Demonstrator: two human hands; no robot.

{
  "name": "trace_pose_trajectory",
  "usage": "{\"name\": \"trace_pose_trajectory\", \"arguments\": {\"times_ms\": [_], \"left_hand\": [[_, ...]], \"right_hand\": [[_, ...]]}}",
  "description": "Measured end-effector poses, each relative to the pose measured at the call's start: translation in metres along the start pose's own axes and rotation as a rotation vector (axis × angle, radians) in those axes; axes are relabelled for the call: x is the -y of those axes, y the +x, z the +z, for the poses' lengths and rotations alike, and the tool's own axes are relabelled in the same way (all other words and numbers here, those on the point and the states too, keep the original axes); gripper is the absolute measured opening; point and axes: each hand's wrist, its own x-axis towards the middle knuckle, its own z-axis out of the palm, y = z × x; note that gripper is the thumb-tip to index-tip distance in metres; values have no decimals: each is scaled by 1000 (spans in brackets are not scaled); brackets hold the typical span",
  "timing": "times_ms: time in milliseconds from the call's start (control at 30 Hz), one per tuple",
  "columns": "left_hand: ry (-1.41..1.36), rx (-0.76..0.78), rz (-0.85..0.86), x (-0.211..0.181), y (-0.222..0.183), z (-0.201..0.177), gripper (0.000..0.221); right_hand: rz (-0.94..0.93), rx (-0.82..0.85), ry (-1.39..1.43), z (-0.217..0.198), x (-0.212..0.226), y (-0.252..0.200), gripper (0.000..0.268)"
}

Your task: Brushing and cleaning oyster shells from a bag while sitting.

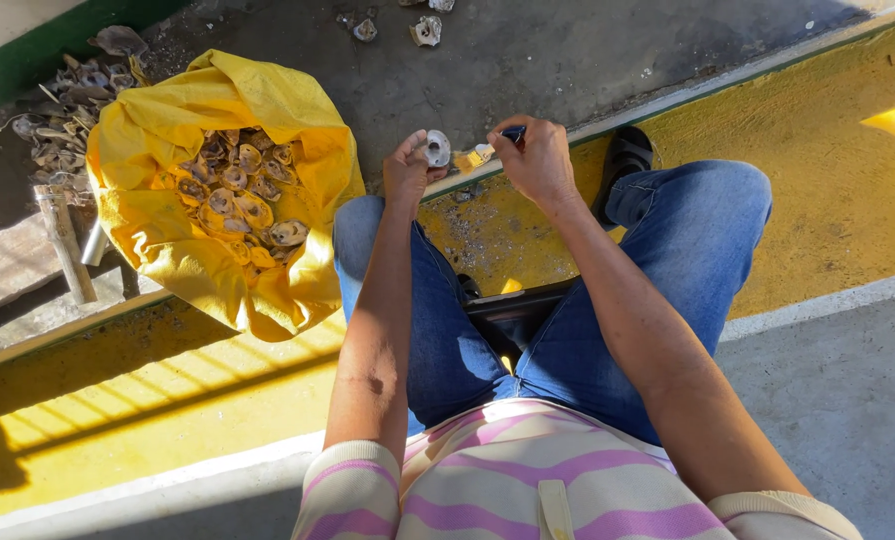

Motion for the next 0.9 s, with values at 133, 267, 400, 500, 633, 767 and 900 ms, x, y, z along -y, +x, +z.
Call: {"name": "trace_pose_trajectory", "arguments": {"times_ms": [133, 267, 400, 500, 633, 767, 900], "left_hand": [[58, 65, 100, 13, 5, -2, 40], [213, 82, 75, 12, 5, 0, 37], [319, 51, 50, 18, 14, -5, 41], [196, 90, 57, 22, 20, -8, 44], [177, 178, 88, -3, -1, 1, 47], [210, 159, 114, 8, 3, -3, 36], [224, -69, 171, 30, 20, -11, 27]], "right_hand": [[104, -46, 308, 15, -14, 5, 21], [182, -108, 443, 18, -14, 7, 22], [153, -83, 430, 18, -15, 9, 21], [-10, -46, 320, 16, -10, 4, 16], [-246, -115, 129, 18, 3, -1, 13], [-383, -99, 68, 16, 2, -1, 13], [-47, -41, 453, -2, 5, 8, 15]]}}
